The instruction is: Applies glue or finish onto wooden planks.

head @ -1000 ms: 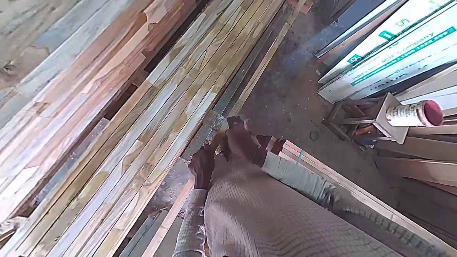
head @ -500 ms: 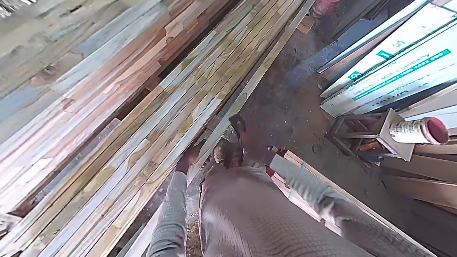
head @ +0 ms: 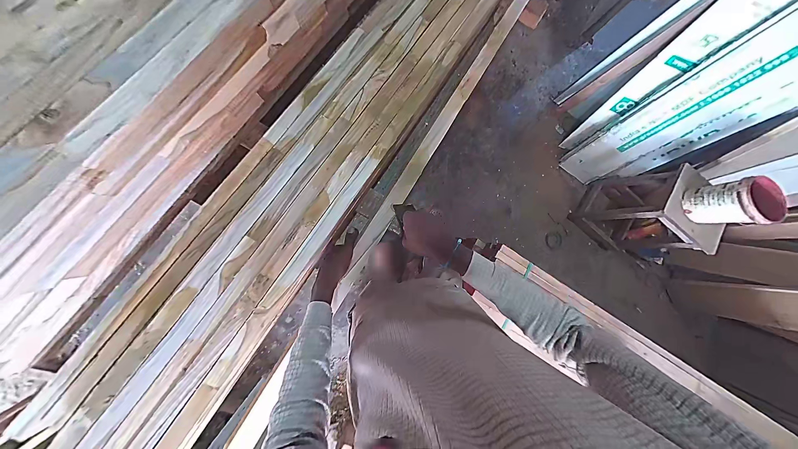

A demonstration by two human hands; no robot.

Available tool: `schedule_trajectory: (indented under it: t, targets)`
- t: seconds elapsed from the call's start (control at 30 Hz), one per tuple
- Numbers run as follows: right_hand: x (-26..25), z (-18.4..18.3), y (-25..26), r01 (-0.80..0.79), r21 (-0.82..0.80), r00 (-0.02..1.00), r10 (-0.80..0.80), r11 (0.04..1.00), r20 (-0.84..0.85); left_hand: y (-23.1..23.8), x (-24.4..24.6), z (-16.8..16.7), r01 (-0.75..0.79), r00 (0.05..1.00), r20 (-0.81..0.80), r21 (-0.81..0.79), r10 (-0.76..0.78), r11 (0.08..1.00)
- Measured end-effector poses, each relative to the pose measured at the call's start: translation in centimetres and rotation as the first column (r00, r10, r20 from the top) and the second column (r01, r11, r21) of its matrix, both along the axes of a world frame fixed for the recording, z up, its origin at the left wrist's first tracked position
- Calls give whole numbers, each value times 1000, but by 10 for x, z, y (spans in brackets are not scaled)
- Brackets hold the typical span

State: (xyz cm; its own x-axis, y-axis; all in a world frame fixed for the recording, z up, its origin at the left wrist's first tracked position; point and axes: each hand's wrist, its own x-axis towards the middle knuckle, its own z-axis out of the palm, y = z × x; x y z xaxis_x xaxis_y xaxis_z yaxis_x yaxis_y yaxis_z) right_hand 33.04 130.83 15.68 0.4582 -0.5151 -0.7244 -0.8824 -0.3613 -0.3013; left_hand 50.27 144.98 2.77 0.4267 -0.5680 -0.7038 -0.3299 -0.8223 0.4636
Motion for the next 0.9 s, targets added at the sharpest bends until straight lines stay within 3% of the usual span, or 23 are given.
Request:
schedule_trajectory:
  t: [0.07,0.1,0.17,0.23,0.3,0.4,0.47,0.53,0.6,0.73,0.8,0.9]
  targets:
    - [-18,-2,-10,-10,30,996,7,1000,92,-5,1,3,109,991,80,-17,-107,994]
    - [-31,-1,-17,36,29,983,-41,999,176,-3,1,4,121,992,16,37,-122,992]
    - [-49,13,-35,188,-35,931,-167,982,325,-3,8,-1,43,967,-254,112,-13,993]
    - [-58,2,-54,266,-220,891,-152,939,428,8,7,-18,-130,805,-557,165,202,978]
    - [-53,-22,-85,291,-361,874,-92,886,477,3,12,-20,-168,691,-682,173,241,970]
    - [-48,-77,-112,196,-455,940,-34,869,341,-4,11,-14,-163,750,-631,117,200,980]
    - [-55,-94,-82,141,-493,955,13,858,295,-9,13,-10,-49,785,-617,31,57,998]
    - [-51,-74,-48,51,-427,987,21,903,161,-13,12,-11,24,813,-579,-73,-61,997]
    - [-50,-29,-36,7,-310,1000,3,951,30,-12,0,-8,45,889,-450,-92,-82,995]
    - [-58,-9,-106,184,-379,959,-82,907,270,-13,-18,1,206,971,-125,26,-202,978]
    - [-42,-16,-151,213,-343,971,-161,915,176,-19,-25,11,243,970,-52,70,-239,968]
    - [-30,-20,-111,307,-269,942,-251,913,224,-23,-24,15,226,974,-24,83,-225,970]
